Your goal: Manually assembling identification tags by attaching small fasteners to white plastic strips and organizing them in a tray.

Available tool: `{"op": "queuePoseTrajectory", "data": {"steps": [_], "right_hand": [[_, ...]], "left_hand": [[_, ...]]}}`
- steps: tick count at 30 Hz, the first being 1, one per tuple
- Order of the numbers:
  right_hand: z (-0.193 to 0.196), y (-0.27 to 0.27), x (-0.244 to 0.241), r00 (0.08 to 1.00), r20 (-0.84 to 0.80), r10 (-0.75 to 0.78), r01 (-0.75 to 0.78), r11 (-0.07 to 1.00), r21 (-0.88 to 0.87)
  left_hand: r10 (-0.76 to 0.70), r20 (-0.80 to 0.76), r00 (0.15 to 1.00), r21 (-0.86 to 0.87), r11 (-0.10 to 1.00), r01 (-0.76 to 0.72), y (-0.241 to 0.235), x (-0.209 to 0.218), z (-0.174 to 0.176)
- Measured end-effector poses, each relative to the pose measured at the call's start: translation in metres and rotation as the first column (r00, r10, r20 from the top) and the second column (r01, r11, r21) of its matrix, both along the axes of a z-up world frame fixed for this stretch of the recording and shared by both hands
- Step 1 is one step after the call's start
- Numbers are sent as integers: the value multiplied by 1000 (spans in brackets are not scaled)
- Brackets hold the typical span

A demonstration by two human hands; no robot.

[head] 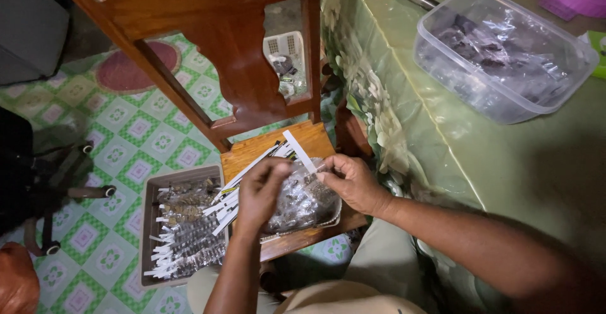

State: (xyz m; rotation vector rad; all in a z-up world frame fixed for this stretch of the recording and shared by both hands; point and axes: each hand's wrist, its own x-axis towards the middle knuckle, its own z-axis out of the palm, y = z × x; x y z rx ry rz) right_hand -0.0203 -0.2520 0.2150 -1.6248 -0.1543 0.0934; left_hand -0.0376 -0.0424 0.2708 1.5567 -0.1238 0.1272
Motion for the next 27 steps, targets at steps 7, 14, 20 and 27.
{"op": "queuePoseTrajectory", "data": {"steps": [7,14,20,27], "right_hand": [[11,-2,2,1000,19,-24,23,999,25],[12,-5,4,998,43,45,-41,996,-76],[16,-6,3,998,40,57,-54,996,-70],[14,-4,3,998,-1,56,-55,995,-85]], "left_hand": [[553,-138,821,-56,824,-564,76,-14,-102],[692,-424,584,376,721,-581,130,-56,-275],[559,-475,680,800,597,68,108,-88,-357],[554,-448,702,846,517,132,108,-92,-366]]}}
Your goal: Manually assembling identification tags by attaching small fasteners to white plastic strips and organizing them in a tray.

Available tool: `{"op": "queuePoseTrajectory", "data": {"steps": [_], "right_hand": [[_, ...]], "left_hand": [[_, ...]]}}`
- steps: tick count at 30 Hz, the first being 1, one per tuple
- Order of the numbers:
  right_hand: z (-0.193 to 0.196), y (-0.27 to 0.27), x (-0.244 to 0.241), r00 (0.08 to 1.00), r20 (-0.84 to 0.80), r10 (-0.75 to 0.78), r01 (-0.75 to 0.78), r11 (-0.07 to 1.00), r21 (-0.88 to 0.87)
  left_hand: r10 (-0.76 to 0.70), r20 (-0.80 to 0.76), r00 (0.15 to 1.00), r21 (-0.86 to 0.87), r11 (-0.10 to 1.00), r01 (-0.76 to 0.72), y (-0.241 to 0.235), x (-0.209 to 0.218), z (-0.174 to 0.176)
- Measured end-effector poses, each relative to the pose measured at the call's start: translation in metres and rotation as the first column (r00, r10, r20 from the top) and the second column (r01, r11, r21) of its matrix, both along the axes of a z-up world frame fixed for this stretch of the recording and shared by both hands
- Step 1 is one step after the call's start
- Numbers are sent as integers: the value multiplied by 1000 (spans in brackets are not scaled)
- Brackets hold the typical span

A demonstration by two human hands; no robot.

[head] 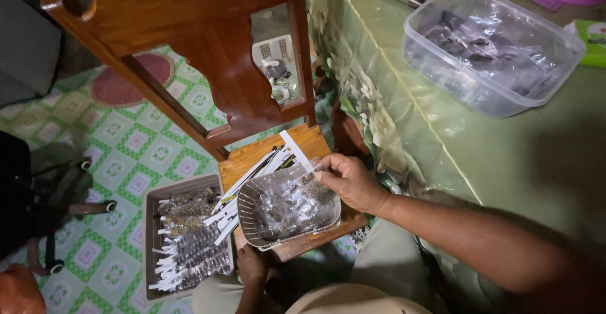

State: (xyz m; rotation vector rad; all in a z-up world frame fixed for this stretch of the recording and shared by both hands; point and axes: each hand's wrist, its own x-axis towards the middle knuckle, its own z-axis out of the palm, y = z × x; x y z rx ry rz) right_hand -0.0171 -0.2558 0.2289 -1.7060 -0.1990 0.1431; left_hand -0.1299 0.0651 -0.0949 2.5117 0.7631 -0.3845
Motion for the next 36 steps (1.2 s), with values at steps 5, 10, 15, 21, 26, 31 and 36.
{"op": "queuePoseTrajectory", "data": {"steps": [5,10,15,21,26,31,36], "right_hand": [[1,2,-1,1000,2,11,-11,1000,1],[-1,5,-2,999,36,15,-15,1000,18],[-8,6,-5,995,97,28,-27,1000,-12],[-1,3,-12,973,217,83,-53,988,-142],[5,3,-20,957,262,122,-83,984,-156],[22,4,-27,890,414,189,-104,970,-218],[35,7,-32,748,622,232,-61,957,-283]], "left_hand": [[109,-50,993,-91,989,-113,2,6,17],[228,261,938,-182,966,-184,35,10,6],[627,436,645,-793,606,-53,42,18,133],[276,762,586,-556,742,374,-3,29,271],[-56,763,644,-376,772,512,-46,26,346],[-254,814,523,-155,772,616,-57,32,369],[-325,857,399,-52,717,695,-62,31,385]]}}
